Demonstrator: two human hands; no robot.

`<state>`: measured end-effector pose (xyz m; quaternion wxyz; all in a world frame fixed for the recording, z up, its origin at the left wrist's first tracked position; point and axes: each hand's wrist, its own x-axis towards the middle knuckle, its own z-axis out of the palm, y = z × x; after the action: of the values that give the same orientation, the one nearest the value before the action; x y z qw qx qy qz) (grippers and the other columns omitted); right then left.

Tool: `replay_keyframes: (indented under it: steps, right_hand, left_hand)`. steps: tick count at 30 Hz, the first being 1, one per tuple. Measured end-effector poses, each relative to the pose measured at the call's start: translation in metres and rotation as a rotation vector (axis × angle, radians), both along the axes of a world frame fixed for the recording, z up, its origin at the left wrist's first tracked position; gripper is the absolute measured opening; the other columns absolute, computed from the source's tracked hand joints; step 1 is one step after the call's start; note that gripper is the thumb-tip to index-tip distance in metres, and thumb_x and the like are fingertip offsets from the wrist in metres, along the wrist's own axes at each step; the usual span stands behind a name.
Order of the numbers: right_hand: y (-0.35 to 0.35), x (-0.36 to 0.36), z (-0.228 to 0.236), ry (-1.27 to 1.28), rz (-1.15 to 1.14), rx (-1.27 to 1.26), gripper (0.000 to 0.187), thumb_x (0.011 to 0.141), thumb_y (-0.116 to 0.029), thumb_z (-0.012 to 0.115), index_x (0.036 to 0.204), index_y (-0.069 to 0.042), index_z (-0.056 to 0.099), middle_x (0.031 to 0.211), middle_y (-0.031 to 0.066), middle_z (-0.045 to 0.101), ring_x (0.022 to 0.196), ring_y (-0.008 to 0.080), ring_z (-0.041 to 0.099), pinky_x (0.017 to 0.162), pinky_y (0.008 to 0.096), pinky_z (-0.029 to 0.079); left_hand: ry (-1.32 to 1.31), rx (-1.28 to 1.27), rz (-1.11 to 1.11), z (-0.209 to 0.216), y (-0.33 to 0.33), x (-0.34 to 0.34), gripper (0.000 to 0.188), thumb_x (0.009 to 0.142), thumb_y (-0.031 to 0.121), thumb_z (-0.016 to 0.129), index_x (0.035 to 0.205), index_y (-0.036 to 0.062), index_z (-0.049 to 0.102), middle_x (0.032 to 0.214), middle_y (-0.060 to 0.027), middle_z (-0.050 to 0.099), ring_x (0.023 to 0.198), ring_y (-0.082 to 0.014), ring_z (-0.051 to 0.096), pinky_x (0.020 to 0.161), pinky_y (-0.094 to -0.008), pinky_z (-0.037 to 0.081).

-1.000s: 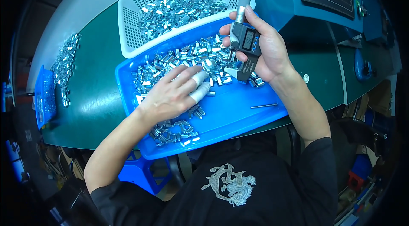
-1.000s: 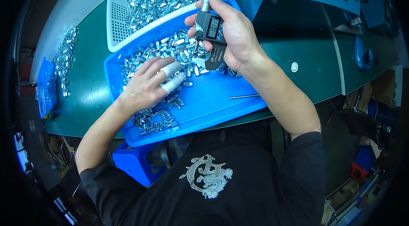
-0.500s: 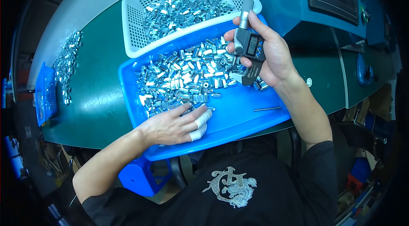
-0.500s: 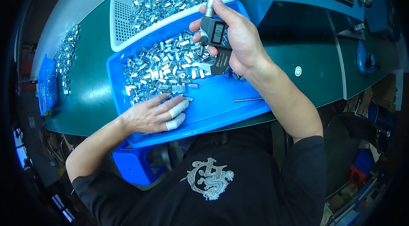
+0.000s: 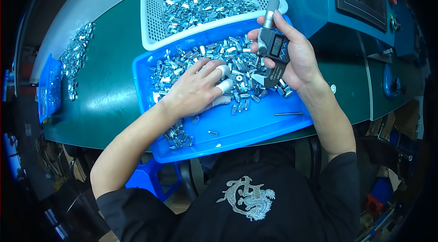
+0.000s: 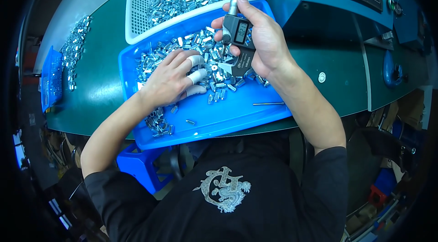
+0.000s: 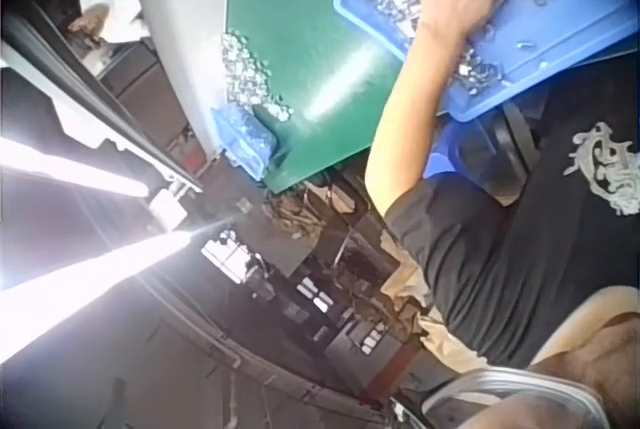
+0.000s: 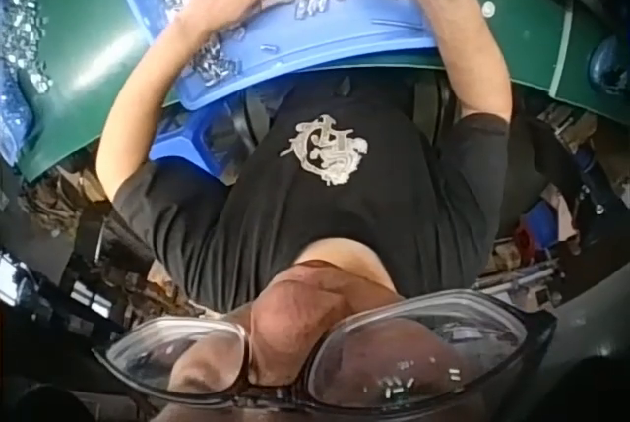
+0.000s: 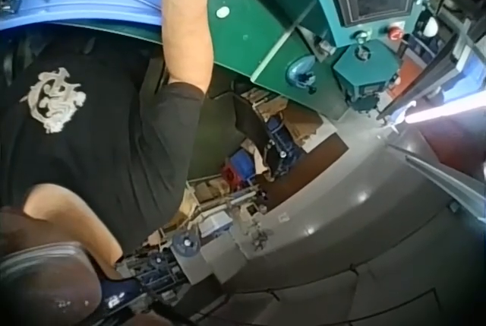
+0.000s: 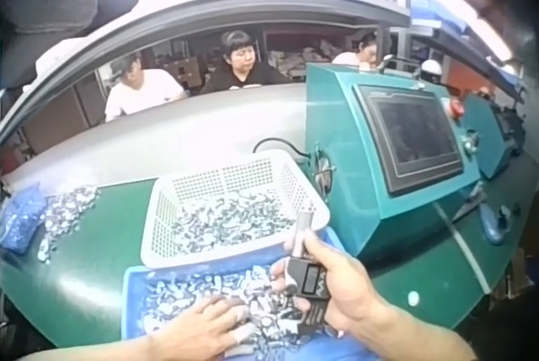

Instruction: Measuring the dimensions of small metal components using a digital micrometer at a quality control workstation.

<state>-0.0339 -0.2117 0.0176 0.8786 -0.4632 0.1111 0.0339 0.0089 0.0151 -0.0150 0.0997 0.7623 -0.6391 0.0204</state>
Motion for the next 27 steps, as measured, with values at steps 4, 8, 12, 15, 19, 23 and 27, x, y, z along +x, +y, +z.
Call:
replay_keyframes:
  steps: [4, 8, 12, 15, 19, 23, 27]
  right_hand:
    - [0.002, 0.0, 0.001, 0.003, 0.006, 0.012, 0.038, 0.099, -0.037, 0.039, 0.111, -0.003, 0.048, 0.09, 0.0147, 0.063, 0.073, 0.0167, 0.065, 0.041, 0.0204, 0.046]
    - [-0.003, 0.001, -0.004, -0.026, 0.02, 0.009, 0.038, 0.099, -0.038, 0.039, 0.11, -0.003, 0.049, 0.09, 0.0146, 0.064, 0.073, 0.0161, 0.065, 0.041, 0.0202, 0.046]
    - [-0.003, 0.0, -0.001, -0.033, 0.021, -0.005, 0.037, 0.099, -0.037, 0.039, 0.11, -0.003, 0.049, 0.09, 0.0146, 0.064, 0.073, 0.0157, 0.065, 0.041, 0.02, 0.046]
    - [-0.001, 0.001, 0.0, -0.013, 0.013, -0.005, 0.037, 0.099, -0.037, 0.039, 0.11, -0.003, 0.049, 0.09, 0.0145, 0.064, 0.073, 0.0158, 0.065, 0.041, 0.0201, 0.046]
    - [0.0, 0.0, -0.001, -0.01, 0.022, 0.002, 0.037, 0.099, -0.037, 0.039, 0.11, -0.003, 0.048, 0.09, 0.0147, 0.063, 0.073, 0.0163, 0.065, 0.041, 0.0204, 0.046]
    - [0.002, -0.001, 0.0, 0.006, 0.015, 0.007, 0.038, 0.099, -0.038, 0.039, 0.111, -0.003, 0.048, 0.09, 0.0146, 0.063, 0.073, 0.0164, 0.065, 0.041, 0.0204, 0.046]
    - [0.002, 0.0, 0.002, 0.013, 0.009, 0.005, 0.038, 0.099, -0.038, 0.039, 0.111, -0.003, 0.048, 0.09, 0.0145, 0.063, 0.073, 0.0163, 0.065, 0.041, 0.0203, 0.046]
  left_hand:
    - [-0.034, -0.181, 0.179, 0.007, 0.011, -0.007, 0.028, 0.072, 0.014, 0.068, 0.099, 0.006, 0.062, 0.104, -0.0117, 0.055, 0.105, -0.0295, 0.052, 0.089, -0.0415, 0.043]
    - [0.069, -0.077, 0.056, 0.032, 0.028, -0.02, 0.031, 0.076, 0.027, 0.067, 0.098, 0.0066, 0.06, 0.098, -0.0104, 0.057, 0.092, -0.028, 0.056, 0.082, -0.0394, 0.045]
    - [-0.044, 0.062, -0.189, 0.01, 0.045, -0.038, 0.025, 0.08, 0.032, 0.058, 0.092, 0.0102, 0.057, 0.093, -0.0065, 0.055, 0.089, -0.0216, 0.055, 0.079, -0.034, 0.045]
    - [-0.096, 0.18, -0.311, -0.001, 0.039, -0.04, 0.022, 0.077, 0.023, 0.058, 0.096, 0.0112, 0.056, 0.091, -0.0059, 0.055, 0.089, -0.0214, 0.056, 0.077, -0.0333, 0.046]
    - [-0.183, 0.08, -0.336, -0.011, 0.013, -0.028, 0.016, 0.076, 0.019, 0.054, 0.089, 0.0107, 0.058, 0.084, -0.0045, 0.051, 0.084, -0.0192, 0.054, 0.074, -0.0317, 0.044]
    - [-0.164, 0.032, -0.181, -0.011, -0.012, -0.007, 0.015, 0.076, 0.021, 0.056, 0.084, 0.01, 0.06, 0.083, -0.0042, 0.049, 0.084, -0.019, 0.051, 0.073, -0.0325, 0.042]
    - [-0.165, 0.064, -0.101, -0.01, -0.022, 0.002, 0.013, 0.073, 0.022, 0.06, 0.072, 0.0095, 0.062, 0.083, -0.0034, 0.049, 0.085, -0.0191, 0.05, 0.074, -0.0315, 0.041]
